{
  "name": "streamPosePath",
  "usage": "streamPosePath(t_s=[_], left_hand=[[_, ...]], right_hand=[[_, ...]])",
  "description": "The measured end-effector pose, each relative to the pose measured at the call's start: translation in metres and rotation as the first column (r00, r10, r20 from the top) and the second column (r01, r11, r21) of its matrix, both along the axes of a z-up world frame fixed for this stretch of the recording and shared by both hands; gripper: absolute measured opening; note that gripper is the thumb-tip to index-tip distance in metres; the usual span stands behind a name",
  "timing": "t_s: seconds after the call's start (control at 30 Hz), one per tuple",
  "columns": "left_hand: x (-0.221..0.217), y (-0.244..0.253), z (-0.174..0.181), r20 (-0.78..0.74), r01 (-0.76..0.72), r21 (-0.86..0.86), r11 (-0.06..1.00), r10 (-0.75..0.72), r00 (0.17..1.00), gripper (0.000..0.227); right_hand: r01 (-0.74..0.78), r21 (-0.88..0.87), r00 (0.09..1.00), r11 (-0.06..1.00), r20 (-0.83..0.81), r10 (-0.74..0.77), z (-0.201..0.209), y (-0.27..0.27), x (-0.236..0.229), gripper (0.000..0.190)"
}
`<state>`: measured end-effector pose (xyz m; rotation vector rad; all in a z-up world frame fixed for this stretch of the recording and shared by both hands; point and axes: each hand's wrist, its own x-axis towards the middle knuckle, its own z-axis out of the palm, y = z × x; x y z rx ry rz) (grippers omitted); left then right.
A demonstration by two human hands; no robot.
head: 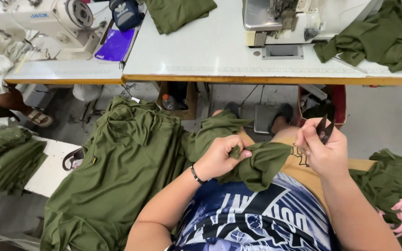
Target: Trimming loose threads from green garments using hand clippers and then sewing the fabric using an industrial sewing machine.
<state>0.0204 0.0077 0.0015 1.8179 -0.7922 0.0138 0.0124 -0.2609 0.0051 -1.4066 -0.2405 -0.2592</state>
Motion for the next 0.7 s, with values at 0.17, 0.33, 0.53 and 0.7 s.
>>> streamPosePath(t_s=[0.17, 0.33, 0.53, 0.7], left_hand=[[-0.007, -0.003, 0.005, 0.013, -0.051, -0.062, 0.997, 0.052, 0.999, 0.037], [-0.002, 0.009, -0.002, 0.054, -0.093, -0.154, 0.984, 0.102, 0.993, 0.030], [0.001, 0.014, -0.001, 0.101, -0.194, -0.041, 0.980, 0.197, 0.975, 0.033], [0.006, 0.032, 0.008, 0.177, -0.310, -0.064, 0.949, 0.316, 0.932, 0.032]], right_hand=[[-0.266, 0.052, 0.959, 0.963, -0.083, 0.270, -0.021, 0.004, 0.007, 0.020], [-0.464, 0.515, 0.831, 0.721, -0.029, 0.555, -0.027, -0.017, 0.022, 0.017], [-0.465, 0.613, 0.826, 0.638, 0.041, 0.562, 0.006, -0.024, 0.030, 0.025], [-0.250, 0.636, 0.953, 0.730, 0.029, 0.301, 0.026, -0.091, 0.040, 0.016]])
